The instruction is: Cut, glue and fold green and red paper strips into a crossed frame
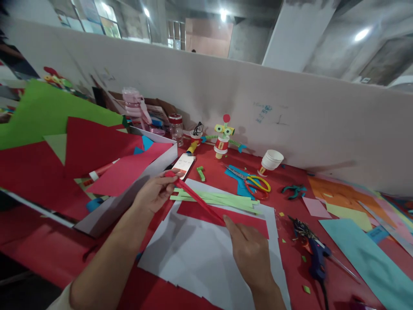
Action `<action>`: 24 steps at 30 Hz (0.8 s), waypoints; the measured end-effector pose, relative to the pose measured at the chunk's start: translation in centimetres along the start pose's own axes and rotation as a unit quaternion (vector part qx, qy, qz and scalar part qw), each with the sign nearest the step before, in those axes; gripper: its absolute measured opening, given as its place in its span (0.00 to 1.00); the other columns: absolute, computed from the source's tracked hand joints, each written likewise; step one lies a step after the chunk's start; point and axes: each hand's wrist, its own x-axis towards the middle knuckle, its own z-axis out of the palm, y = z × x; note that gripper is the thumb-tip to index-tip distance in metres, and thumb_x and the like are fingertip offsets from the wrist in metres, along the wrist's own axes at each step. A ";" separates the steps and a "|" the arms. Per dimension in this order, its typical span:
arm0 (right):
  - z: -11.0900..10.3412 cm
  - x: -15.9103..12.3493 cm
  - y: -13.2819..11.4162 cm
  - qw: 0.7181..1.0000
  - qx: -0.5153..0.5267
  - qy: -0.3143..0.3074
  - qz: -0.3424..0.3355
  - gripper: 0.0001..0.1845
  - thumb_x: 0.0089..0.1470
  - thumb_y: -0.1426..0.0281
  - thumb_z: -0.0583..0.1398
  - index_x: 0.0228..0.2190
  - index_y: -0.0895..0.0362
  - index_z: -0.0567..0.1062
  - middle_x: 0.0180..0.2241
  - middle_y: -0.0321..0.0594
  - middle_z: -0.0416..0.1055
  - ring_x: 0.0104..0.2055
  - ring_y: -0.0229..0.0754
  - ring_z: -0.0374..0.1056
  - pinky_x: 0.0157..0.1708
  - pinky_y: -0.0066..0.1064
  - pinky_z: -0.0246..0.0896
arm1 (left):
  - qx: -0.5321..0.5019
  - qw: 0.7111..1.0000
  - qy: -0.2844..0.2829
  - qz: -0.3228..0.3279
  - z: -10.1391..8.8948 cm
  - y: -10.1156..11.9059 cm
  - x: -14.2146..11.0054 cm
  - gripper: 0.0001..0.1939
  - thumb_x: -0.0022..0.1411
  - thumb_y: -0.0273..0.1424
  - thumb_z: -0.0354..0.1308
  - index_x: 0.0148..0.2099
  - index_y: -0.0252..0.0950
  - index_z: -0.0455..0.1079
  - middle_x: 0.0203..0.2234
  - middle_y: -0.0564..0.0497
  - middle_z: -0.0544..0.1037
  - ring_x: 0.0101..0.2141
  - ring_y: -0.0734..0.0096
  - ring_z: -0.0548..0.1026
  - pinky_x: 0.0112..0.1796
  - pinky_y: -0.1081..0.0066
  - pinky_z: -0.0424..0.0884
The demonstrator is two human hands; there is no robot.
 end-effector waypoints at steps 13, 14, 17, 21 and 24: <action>-3.0 -4.7 0.7 0.978 0.113 -0.155 0.086 0.17 0.61 0.72 0.51 0.45 0.54 0.76 0.35 0.41 0.78 0.35 0.42 0.74 0.35 0.32 0.69 | 0.582 0.617 -0.104 0.519 -4.7 -5.4 -12.0 0.15 0.57 0.20 0.56 0.44 0.41 0.75 0.39 0.51 0.80 0.41 0.63 0.72 0.46 0.62 0.64; -3.1 -4.9 0.6 0.974 0.120 -0.167 0.091 0.16 0.61 0.72 0.51 0.44 0.55 0.76 0.35 0.41 0.78 0.36 0.43 0.73 0.36 0.33 0.69 | 0.609 0.586 -0.139 0.516 -4.7 -6.2 -12.5 0.16 0.59 0.20 0.53 0.46 0.40 0.73 0.40 0.50 0.80 0.42 0.64 0.72 0.45 0.62 0.64; -3.1 -5.2 0.1 0.967 0.147 -0.180 0.106 0.15 0.61 0.72 0.52 0.43 0.55 0.77 0.35 0.40 0.77 0.36 0.42 0.73 0.37 0.33 0.69 | 0.666 0.542 -0.141 0.493 -4.1 -7.8 -13.1 0.14 0.62 0.21 0.50 0.46 0.35 0.72 0.40 0.48 0.79 0.41 0.63 0.72 0.43 0.61 0.65; -2.9 -5.4 -0.3 0.970 0.154 -0.152 0.113 0.14 0.60 0.72 0.53 0.42 0.55 0.77 0.34 0.40 0.77 0.36 0.41 0.73 0.36 0.31 0.68 | 0.708 0.500 -0.121 0.484 -3.8 -7.8 -12.8 0.10 0.63 0.23 0.51 0.40 0.34 0.73 0.33 0.48 0.79 0.36 0.63 0.72 0.40 0.60 0.65; -2.7 -5.7 -0.4 0.979 0.129 -0.133 0.090 0.14 0.59 0.75 0.54 0.43 0.57 0.77 0.33 0.41 0.77 0.35 0.41 0.72 0.35 0.31 0.67 | 0.723 0.461 -0.129 0.498 -4.5 -7.1 -12.3 0.10 0.62 0.22 0.50 0.39 0.33 0.73 0.32 0.48 0.78 0.35 0.63 0.72 0.40 0.60 0.64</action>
